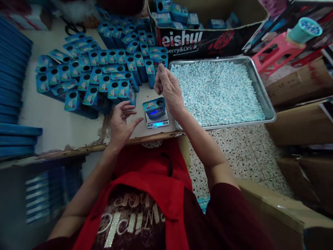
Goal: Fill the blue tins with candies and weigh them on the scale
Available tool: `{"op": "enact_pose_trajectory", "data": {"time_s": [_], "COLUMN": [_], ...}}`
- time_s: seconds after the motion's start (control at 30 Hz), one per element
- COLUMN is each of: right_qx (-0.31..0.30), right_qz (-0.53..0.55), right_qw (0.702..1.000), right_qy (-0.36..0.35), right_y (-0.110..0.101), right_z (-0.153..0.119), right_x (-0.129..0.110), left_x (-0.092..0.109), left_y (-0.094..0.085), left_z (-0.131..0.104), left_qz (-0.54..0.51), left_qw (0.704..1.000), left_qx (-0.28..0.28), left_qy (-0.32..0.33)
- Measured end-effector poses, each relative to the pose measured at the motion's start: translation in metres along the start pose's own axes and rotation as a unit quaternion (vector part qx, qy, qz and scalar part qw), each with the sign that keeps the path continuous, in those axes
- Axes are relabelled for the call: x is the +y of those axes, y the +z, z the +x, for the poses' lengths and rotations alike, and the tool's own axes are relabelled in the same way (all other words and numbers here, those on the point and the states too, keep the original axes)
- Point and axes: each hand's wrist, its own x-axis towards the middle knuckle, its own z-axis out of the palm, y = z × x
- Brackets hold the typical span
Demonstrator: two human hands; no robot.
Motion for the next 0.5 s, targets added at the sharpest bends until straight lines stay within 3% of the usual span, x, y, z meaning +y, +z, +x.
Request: {"op": "enact_pose_trajectory", "data": {"time_s": [0.07,0.13,0.3,0.4,0.5], "right_qx": [0.01,0.031,0.127,0.144,0.079], "right_qz": [-0.003,0.028,0.111,0.109,0.115], "right_qw": [1.0,0.999,0.983,0.971,0.966], "right_qy": [0.012,0.017,0.074,0.156,0.219], "right_y": [-0.008,-0.03,-0.114,-0.138,-0.133], "right_z": [0.01,0.029,0.079,0.07,0.036], "right_x": [0.004,0.01,0.039,0.059,0.067], "left_x": [0.0,0.0,-0.003,-0.007,-0.01], "left_y": [-0.004,-0.01,-0.024,-0.027,-0.023], "left_z": [-0.001,-0.002,-0.012,-0.02,-0.025], "left_qz": [-0.002,0.001,-0.004,0.003,0.006], "left_qw": [1.0,1.0,1.0,1.0,0.999], "left_qx": [-0.002,0.001,0.004,0.004,0.006], "left_qy": [-0.004,-0.008,-0.007,-0.028,-0.039]}}
